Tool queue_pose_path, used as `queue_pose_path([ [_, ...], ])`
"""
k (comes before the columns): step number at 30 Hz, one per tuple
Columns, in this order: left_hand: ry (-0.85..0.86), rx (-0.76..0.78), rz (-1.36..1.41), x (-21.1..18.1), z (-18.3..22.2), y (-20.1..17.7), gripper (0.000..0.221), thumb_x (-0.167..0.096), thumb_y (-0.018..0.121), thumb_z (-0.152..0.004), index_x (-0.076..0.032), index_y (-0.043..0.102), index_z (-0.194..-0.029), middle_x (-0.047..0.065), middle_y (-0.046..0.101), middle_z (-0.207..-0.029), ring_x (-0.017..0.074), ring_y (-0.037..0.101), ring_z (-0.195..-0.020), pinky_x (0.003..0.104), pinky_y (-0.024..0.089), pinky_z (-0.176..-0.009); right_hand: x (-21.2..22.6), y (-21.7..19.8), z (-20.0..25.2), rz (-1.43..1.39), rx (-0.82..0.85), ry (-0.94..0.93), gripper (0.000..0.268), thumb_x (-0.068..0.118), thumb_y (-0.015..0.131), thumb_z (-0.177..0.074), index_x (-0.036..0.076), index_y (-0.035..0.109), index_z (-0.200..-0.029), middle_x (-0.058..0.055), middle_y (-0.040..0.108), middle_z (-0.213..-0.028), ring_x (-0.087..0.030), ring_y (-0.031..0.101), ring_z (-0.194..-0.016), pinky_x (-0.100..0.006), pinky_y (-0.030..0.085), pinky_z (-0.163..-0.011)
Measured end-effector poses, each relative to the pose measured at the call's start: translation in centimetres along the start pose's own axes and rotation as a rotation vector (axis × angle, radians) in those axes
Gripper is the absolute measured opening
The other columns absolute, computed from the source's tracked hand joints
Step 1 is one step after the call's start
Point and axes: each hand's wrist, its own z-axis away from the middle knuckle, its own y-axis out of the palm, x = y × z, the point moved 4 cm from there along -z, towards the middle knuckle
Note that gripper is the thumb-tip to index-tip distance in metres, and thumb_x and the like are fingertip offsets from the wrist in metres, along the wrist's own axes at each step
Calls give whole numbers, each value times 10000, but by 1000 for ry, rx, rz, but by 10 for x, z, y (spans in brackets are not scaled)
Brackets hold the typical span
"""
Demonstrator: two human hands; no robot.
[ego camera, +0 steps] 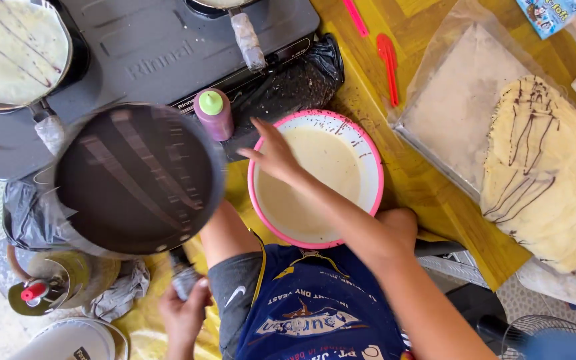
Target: Making crepes by dipping pans into batter and cooking them on a gas stove
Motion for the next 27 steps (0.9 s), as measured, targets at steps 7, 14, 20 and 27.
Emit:
queue_pose_path([
  [7, 125, 325, -403, -29, -2, 85, 343, -322, 823, -812, 2, 774, -914, 68, 608, -515, 162, 465, -449, 316, 433, -459, -170, -61, 277, 1243, 527, 450, 235, 230, 628, -801, 111, 745, -965, -154, 736, -948, -328, 670, -880, -467, 491, -708],
  [14, 168, 437, -724, -3, -37, 132, 541, -602, 783, -780, -159, 635, -507, 14, 609, -403, 241, 698, -494, 347, 567, -654, -184, -107, 272, 1345, 17, -73, 143, 253, 607, -731, 200, 642, -860, 10, 575, -708, -227, 577, -625, -404, 364, -527],
  [20, 441, 339, -926, -23, -68, 150, 527, -554, 729, -835, -29, 700, -797, 288, 700, -697, 515, 701, -830, 591, 548, -841, -177, -195, 269, 1414, -81, -54, 101, 244, 598, -748, 242, 658, -828, 28, 546, -711, -208, 561, -669, -383, 372, -566],
  [27, 577, 278, -1147, -73, -83, 163, 507, -625, 663, -879, -120, 681, -833, 178, 705, -687, 403, 740, -743, 469, 580, -705, -97, -262, 278, 848, 79, 525, 381, 423, 669, -844, 363, 756, -1210, -65, 742, -914, -354, 754, -882, -489, 572, -776],
])
